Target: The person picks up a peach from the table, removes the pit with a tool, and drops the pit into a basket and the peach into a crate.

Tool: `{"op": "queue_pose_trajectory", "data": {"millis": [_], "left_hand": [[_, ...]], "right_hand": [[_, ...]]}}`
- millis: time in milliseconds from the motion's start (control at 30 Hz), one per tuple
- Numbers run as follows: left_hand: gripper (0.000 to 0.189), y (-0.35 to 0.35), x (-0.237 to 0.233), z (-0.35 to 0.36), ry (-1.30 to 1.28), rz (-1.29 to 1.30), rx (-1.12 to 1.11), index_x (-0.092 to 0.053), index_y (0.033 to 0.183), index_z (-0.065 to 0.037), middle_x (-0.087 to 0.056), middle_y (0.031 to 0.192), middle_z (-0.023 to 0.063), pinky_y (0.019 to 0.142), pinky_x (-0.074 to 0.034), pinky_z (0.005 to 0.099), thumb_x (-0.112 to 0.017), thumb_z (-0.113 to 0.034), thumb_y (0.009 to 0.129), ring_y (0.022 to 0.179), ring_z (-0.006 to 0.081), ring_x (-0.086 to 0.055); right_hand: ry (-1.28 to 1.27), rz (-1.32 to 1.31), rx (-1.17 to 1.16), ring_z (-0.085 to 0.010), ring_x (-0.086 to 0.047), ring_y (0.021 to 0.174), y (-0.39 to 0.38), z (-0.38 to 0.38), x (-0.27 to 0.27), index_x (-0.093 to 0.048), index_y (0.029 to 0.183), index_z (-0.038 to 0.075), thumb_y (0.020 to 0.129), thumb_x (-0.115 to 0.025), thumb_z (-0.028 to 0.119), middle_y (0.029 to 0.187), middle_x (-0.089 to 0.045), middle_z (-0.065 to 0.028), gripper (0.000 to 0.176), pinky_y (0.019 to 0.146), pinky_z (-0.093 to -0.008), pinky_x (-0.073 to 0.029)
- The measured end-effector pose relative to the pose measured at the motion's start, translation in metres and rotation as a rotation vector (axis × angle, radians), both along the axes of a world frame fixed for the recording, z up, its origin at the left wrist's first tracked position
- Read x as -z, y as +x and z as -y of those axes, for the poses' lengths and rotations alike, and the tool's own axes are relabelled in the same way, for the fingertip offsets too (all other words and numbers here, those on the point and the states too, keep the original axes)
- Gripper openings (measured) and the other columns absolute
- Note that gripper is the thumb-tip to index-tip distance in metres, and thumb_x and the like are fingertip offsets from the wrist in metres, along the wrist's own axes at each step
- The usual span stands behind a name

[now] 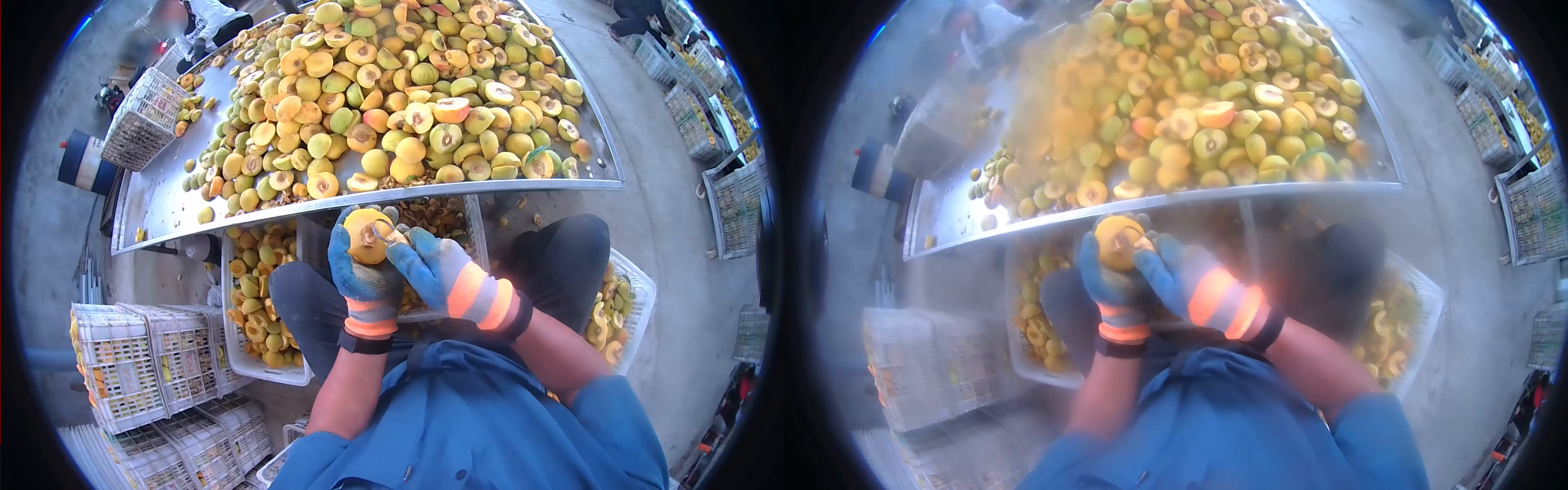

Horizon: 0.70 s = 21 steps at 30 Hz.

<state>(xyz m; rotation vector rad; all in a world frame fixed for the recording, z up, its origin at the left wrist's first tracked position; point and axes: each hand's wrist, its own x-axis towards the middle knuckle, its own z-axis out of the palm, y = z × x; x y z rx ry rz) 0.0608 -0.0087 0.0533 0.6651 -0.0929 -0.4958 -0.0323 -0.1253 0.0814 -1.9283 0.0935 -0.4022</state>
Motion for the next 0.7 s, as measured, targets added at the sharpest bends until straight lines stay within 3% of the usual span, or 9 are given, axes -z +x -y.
{"op": "queue_pose_trajectory", "data": {"millis": [33,167,267,333,400,500,567,633,700], "left_hand": [[0.048,-0.007,0.000,0.004,0.135,0.044,-0.074,-0.054,0.139,-0.003,-0.064,0.126,0.0212,0.097,-0.056,0.0451,-0.053,-0.038,0.105,0.113,0.0325,-0.065],[0.050,-0.022,0.008,0.004,0.336,0.132,-0.175,-0.054,0.140,-0.008,-0.063,0.126,0.0217,0.098,-0.055,0.0466,-0.050,-0.044,0.106,0.114,0.0338,-0.064],[0.035,-0.027,0.015,0.001,0.228,0.176,-0.177,-0.053,0.137,-0.002,-0.062,0.129,0.0170,0.099,-0.058,0.0417,-0.055,-0.018,0.105,0.115,0.0302,-0.067],[0.029,-0.030,0.024,0.001,0.235,0.248,-0.203,-0.053,0.133,0.001,-0.061,0.129,0.0147,0.098,-0.060,0.0389,-0.055,-0.008,0.106,0.114,0.0282,-0.069],[0.026,-0.034,0.028,0.005,0.363,0.351,-0.249,-0.053,0.131,0.000,-0.060,0.129,0.0141,0.097,-0.061,0.0386,-0.051,-0.014,0.109,0.112,0.0276,-0.069],[0.028,-0.035,0.031,0.004,0.579,0.543,-0.273,-0.053,0.130,-0.002,-0.060,0.127,0.0131,0.094,-0.062,0.0387,-0.046,-0.022,0.112,0.108,0.0264,-0.069],[0.028,-0.041,0.021,0.007,0.531,0.438,-0.259,-0.054,0.131,-0.003,-0.060,0.126,0.0124,0.092,-0.062,0.0389,-0.045,-0.022,0.112,0.108,0.0257,-0.069],[0.030,-0.045,0.011,0.011,0.505,0.383,-0.245,-0.054,0.132,-0.004,-0.060,0.126,0.0120,0.092,-0.062,0.0394,-0.044,-0.024,0.112,0.108,0.0253,-0.068],[0.033,-0.044,0.006,0.014,0.504,0.375,-0.238,-0.054,0.132,-0.004,-0.061,0.125,0.0118,0.092,-0.062,0.0401,-0.042,-0.028,0.113,0.110,0.0254,-0.068]], "right_hand": [[0.006,-0.009,0.001,-0.0459,-0.070,0.088,-0.002,-0.002,0.000,-0.067,0.119,-0.003,0.111,-0.054,0.030,0.099,-0.073,-0.0279,0.036,0.080,-0.0483,-0.055],[0.012,0.014,0.032,-0.0456,-0.071,0.092,-0.010,-0.013,0.011,-0.067,0.121,-0.002,0.111,-0.053,0.031,0.102,-0.074,-0.0281,0.037,0.082,-0.0477,-0.055],[0.009,-0.019,0.021,-0.0446,-0.071,0.093,-0.015,-0.015,0.017,-0.067,0.120,-0.003,0.111,-0.053,0.031,0.102,-0.074,-0.0276,0.037,0.083,-0.0473,-0.056],[0.029,-0.066,-0.020,-0.0437,-0.072,0.094,-0.019,-0.013,0.022,-0.066,0.120,-0.003,0.111,-0.053,0.030,0.101,-0.074,-0.0272,0.037,0.082,-0.0472,-0.056],[0.034,-0.081,-0.044,-0.0425,-0.072,0.094,-0.022,-0.010,0.022,-0.066,0.119,-0.004,0.111,-0.052,0.029,0.101,-0.074,-0.0268,0.037,0.081,-0.0471,-0.056],[-0.086,-0.103,-0.059,-0.0406,-0.073,0.092,-0.024,-0.009,0.024,-0.066,0.119,-0.004,0.109,-0.052,0.023,0.104,-0.074,-0.0271,0.032,0.079,-0.0463,-0.057],[-0.315,-0.002,-0.067,-0.0415,-0.071,0.088,-0.024,-0.008,0.031,-0.063,0.122,-0.008,0.103,-0.055,0.017,0.105,-0.070,-0.0287,0.032,0.076,-0.0461,-0.058],[-0.654,0.223,-0.080,-0.0444,-0.069,0.082,-0.024,-0.006,0.042,-0.057,0.130,-0.015,0.092,-0.061,0.008,0.103,-0.063,-0.0312,0.045,0.072,-0.0467,-0.059],[-0.628,0.145,-0.076,-0.0445,-0.069,0.083,-0.027,-0.008,0.029,-0.057,0.131,-0.015,0.092,-0.062,0.008,0.105,-0.063,-0.0321,0.046,0.075,-0.0466,-0.060]]}}
